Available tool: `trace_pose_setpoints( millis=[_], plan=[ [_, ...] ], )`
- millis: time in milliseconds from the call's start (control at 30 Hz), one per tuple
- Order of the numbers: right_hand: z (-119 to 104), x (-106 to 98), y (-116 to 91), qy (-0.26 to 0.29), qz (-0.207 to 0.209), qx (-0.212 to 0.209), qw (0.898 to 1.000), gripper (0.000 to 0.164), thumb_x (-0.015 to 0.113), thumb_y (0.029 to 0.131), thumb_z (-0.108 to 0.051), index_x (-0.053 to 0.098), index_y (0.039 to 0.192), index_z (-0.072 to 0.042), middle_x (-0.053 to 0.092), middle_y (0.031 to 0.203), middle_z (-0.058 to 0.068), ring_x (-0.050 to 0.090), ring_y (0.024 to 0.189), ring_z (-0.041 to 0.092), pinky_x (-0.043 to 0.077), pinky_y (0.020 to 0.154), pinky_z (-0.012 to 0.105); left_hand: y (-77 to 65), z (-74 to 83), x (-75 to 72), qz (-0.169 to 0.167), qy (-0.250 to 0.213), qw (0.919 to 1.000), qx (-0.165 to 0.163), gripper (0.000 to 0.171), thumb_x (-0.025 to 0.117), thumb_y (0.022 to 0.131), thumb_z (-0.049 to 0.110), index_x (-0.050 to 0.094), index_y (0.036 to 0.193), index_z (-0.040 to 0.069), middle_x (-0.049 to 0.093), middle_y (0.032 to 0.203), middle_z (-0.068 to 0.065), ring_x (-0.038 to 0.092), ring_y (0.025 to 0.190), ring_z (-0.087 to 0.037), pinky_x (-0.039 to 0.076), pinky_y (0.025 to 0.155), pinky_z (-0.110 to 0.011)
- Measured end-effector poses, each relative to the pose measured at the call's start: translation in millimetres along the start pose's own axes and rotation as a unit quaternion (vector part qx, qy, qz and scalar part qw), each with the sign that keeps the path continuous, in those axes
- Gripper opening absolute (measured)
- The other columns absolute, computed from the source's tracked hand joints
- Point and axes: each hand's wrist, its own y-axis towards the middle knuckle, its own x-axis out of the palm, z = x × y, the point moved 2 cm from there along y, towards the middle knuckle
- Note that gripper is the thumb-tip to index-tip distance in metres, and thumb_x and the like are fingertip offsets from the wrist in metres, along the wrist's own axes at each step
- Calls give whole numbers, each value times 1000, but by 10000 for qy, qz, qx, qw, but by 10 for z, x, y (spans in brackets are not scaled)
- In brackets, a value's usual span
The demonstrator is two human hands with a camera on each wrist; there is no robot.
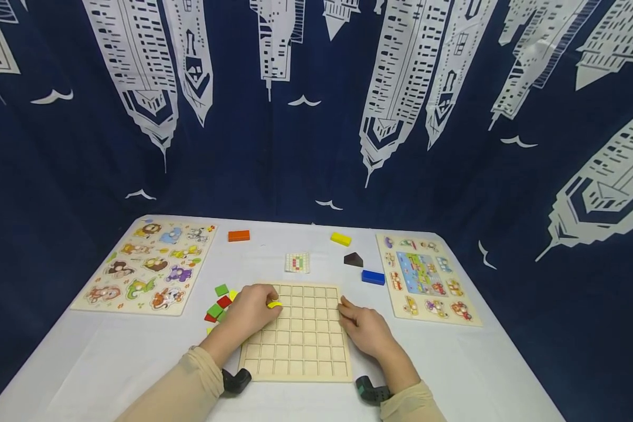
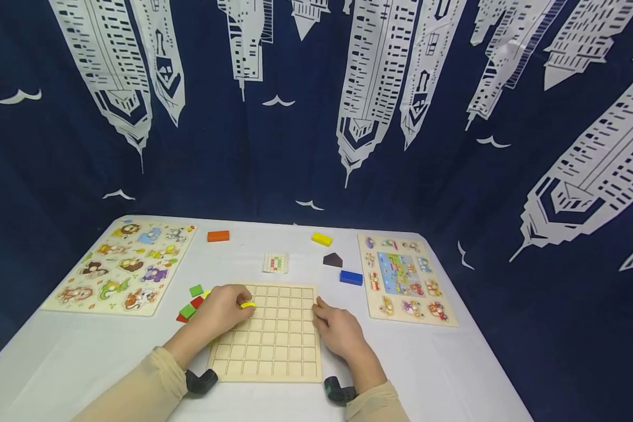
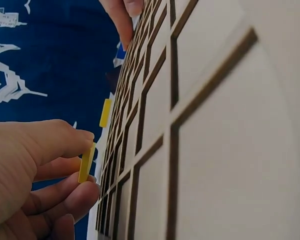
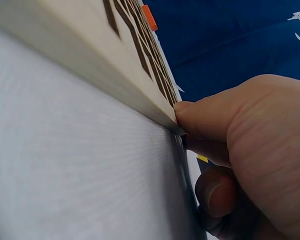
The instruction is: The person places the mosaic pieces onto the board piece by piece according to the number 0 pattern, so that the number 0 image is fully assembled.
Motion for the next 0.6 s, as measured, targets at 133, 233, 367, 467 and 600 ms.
trace_pose_setpoints(
  millis=[133, 233, 367, 467, 600],
  plan=[
    [0, 7, -3, 50, 21, -15, 10000, 37, 69, 98, -17, 68, 133, -6, 59, 147, 6, 58, 133, 33, 46, 108, 53, 13, 11, 26, 134, -42, 9999, 6, 18, 85, 84, 22, 76, 97, 13, 72, 90, -2, 62, 75, -14, 52, 65, -33],
    [-1, 5, -7, 72, 31, -12, 10000, 37, 69, 98, -17, 68, 133, -6, 59, 147, 6, 58, 133, 33, 46, 108, 53, 15, -3, 68, 335, -202, 9992, 63, 19, 85, 85, 21, 76, 98, 12, 71, 90, -2, 63, 76, -11, 53, 66, -31],
    [1, -2, -12, 37, 21, -6, 10000, 37, 69, 98, -17, 68, 134, -6, 59, 147, 5, 59, 133, 33, 46, 108, 54, -2, -52, 162, 645, -301, 9974, 109, 20, 84, 86, 25, 76, 99, 14, 68, 90, 2, 61, 73, -7, 52, 64, -27],
    [4, -5, -13, 19, 48, -13, 10000, 37, 69, 98, -17, 68, 134, -7, 59, 147, 5, 59, 133, 33, 46, 108, 53, 2, -86, 238, 812, -21, 9964, 232, 20, 84, 86, 32, 76, 99, 19, 69, 92, 5, 64, 76, -8, 51, 64, -28],
    [-6, 5, -9, 39, 67, -47, 10000, 38, 69, 98, -17, 68, 134, -6, 59, 147, 6, 59, 133, 33, 46, 107, 53, 16, -115, 304, 900, 398, 9938, 518, 19, 84, 86, 36, 78, 98, 23, 71, 94, 8, 68, 83, -11, 52, 65, -30]
  ],
)
